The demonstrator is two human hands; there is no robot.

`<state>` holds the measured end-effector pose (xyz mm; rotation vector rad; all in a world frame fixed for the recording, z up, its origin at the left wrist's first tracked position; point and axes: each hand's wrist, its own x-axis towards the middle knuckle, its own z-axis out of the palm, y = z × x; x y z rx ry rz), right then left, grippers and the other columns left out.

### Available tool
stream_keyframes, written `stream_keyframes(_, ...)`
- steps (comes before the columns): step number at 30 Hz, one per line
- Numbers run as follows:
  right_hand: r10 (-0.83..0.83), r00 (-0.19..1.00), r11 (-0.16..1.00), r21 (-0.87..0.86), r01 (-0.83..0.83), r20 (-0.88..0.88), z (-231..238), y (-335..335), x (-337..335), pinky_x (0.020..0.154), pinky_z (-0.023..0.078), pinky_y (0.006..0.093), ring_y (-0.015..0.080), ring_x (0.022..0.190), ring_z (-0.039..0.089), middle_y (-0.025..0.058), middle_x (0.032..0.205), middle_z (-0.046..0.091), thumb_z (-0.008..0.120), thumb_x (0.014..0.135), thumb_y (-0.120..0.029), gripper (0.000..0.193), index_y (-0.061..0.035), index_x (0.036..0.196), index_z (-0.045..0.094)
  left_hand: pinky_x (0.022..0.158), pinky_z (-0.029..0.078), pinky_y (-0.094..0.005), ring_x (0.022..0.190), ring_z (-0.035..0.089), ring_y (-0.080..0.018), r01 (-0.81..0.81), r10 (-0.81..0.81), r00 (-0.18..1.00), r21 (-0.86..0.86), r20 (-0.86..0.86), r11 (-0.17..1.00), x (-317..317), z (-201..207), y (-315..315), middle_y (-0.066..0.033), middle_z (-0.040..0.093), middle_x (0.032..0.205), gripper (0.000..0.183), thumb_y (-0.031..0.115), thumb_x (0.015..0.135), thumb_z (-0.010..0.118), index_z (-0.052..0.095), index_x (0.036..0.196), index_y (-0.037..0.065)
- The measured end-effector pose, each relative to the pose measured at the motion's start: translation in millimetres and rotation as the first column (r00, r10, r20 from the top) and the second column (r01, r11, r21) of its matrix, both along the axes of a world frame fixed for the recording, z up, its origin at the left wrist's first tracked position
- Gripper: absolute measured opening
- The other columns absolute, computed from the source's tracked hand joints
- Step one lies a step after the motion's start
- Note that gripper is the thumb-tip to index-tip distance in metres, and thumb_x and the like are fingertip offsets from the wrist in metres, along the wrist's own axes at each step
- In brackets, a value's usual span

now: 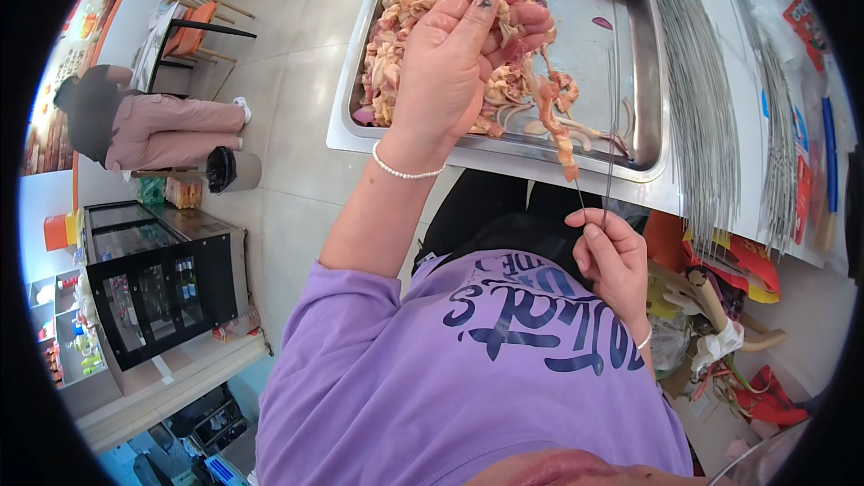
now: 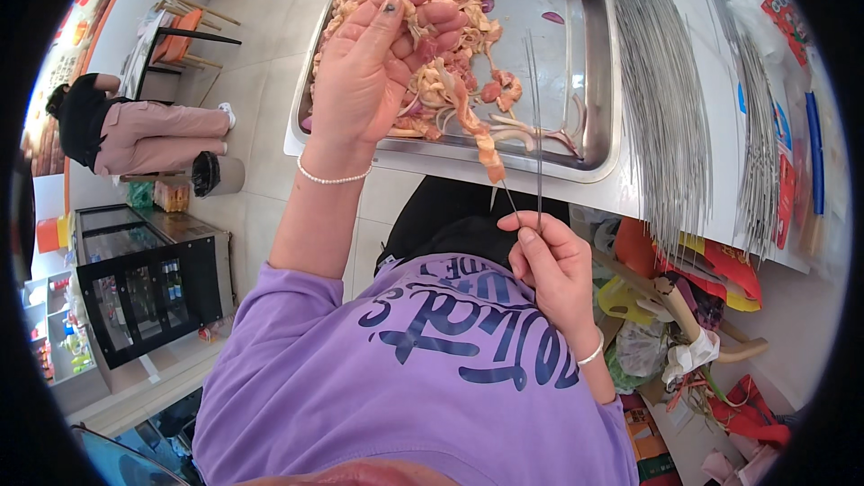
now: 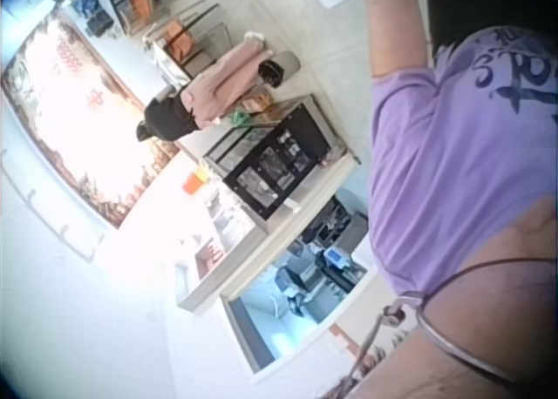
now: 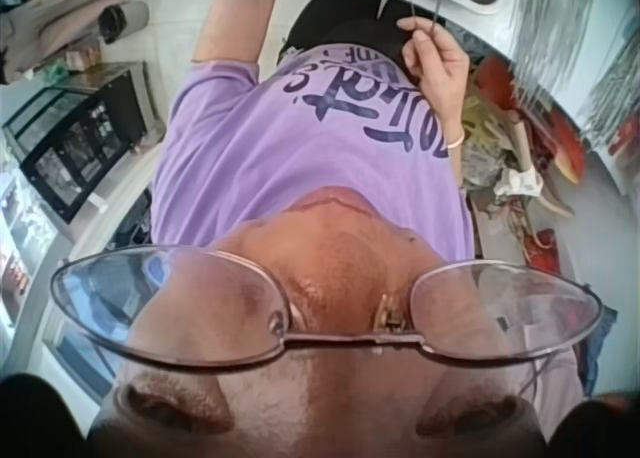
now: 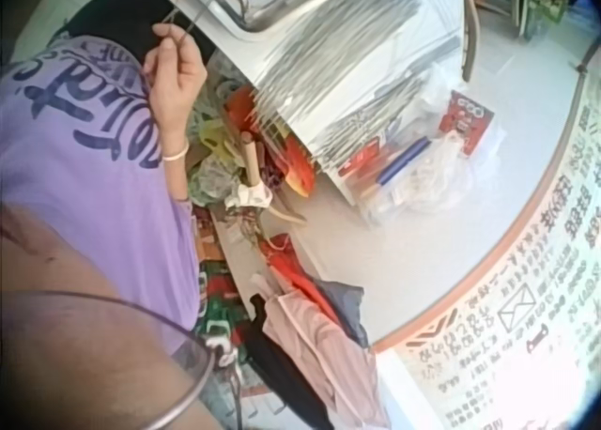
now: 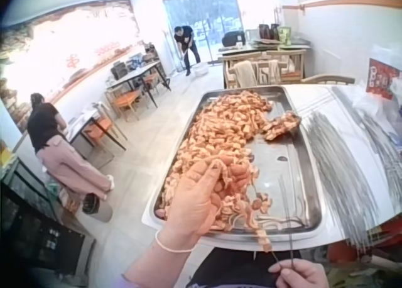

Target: The person threads pieces of raw meat onto metal skewers from a large tray. They repeatedly pick up meat with one hand and push it onto skewers held in the other hand, then place the completed skewers aside.

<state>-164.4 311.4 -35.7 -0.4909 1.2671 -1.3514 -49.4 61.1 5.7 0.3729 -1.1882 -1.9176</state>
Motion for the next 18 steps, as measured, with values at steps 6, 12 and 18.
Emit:
stream_keyframes(6,-0.038,0.999,0.999,-0.010,0.038,0.021,-3,-1,3,0.051,0.028,0.0153,0.0009,0.059,0.045,-0.0029,0.070,0.053,0.048,0.102,-0.007,0.022,0.0033,0.113,0.064,0.090,0.055,-0.0359,0.102,0.068,-0.0266,-0.079,0.079,0.997,-0.010,0.019,0.997,-4,-3,9,-0.0169,0.069,0.107,0.025,0.020,0.106,0.047,0.059,0.115,0.000)
stream_keyframes(12,-0.061,0.998,0.998,-0.003,0.061,0.012,-6,0,3,0.051,0.028,0.0155,0.0013,0.060,0.045,-0.0026,0.070,0.052,0.048,0.102,-0.007,0.022,0.0040,0.113,0.063,0.083,0.054,-0.0281,0.094,0.069,-0.0205,-0.137,0.135,0.989,-0.018,-0.059,0.990,-10,-5,16,-0.0132,0.070,0.102,0.023,0.020,0.106,0.048,0.061,0.109,0.002)
stream_keyframes(18,-0.072,0.997,0.997,-0.017,0.072,0.009,-9,1,3,0.051,0.027,0.0160,0.0016,0.059,0.043,-0.0026,0.070,0.052,0.048,0.102,-0.006,0.022,0.0044,0.113,0.063,0.092,0.056,-0.0359,0.094,0.068,-0.0200,-0.040,0.040,0.997,0.000,-0.061,0.999,-5,-6,17,-0.0150,0.070,0.103,0.022,0.019,0.106,0.047,0.062,0.108,0.003)
